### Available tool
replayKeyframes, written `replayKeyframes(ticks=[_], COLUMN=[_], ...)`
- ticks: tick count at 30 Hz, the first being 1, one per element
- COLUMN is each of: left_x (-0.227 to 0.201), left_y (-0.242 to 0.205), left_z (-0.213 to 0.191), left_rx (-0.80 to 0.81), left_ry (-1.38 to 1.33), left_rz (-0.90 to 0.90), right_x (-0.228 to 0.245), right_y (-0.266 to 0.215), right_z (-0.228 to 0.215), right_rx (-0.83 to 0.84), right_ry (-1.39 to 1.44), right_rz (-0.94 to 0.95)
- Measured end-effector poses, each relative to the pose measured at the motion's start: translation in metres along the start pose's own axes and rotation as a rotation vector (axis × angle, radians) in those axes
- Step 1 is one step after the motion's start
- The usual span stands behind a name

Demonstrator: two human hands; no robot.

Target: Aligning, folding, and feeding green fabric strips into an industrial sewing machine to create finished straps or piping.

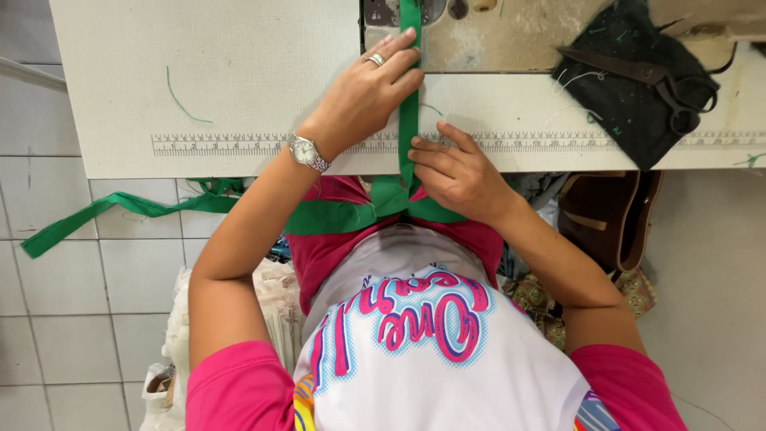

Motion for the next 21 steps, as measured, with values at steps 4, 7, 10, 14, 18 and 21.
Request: replayKeyframes(ticks=[4, 7, 10, 14, 18, 21], left_x=[0.006, 0.009, 0.011, 0.015, 0.018, 0.020], left_y=[-0.006, -0.010, -0.011, -0.010, -0.008, -0.002], left_z=[0.006, 0.008, 0.012, 0.016, 0.020, 0.020], left_rx=[0.032, 0.014, 0.018, 0.005, 0.001, -0.015], left_ry=[-0.027, -0.035, -0.007, 0.005, 0.070, 0.101], left_rz=[0.002, 0.000, 0.014, 0.018, 0.057, 0.071], right_x=[-0.005, -0.014, -0.026, -0.044, -0.059, -0.071], right_y=[-0.003, 0.001, 0.003, 0.005, 0.009, 0.013], right_z=[0.001, 0.001, 0.004, 0.009, 0.014, 0.017], right_rx=[0.005, 0.010, 0.019, 0.026, 0.032, 0.025], right_ry=[0.037, 0.027, 0.025, 0.066, 0.053, 0.051], right_rz=[0.032, 0.025, 0.031, 0.050, 0.035, 0.035])
Point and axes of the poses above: each hand's wrist, its own y-axis towards the middle knuckle, its own z-axis out of the palm, x = y × z, the point moved 4 cm from there along y, towards the middle knuckle, and after that the axes turned 12 degrees about -x, right-handed, at the moved point
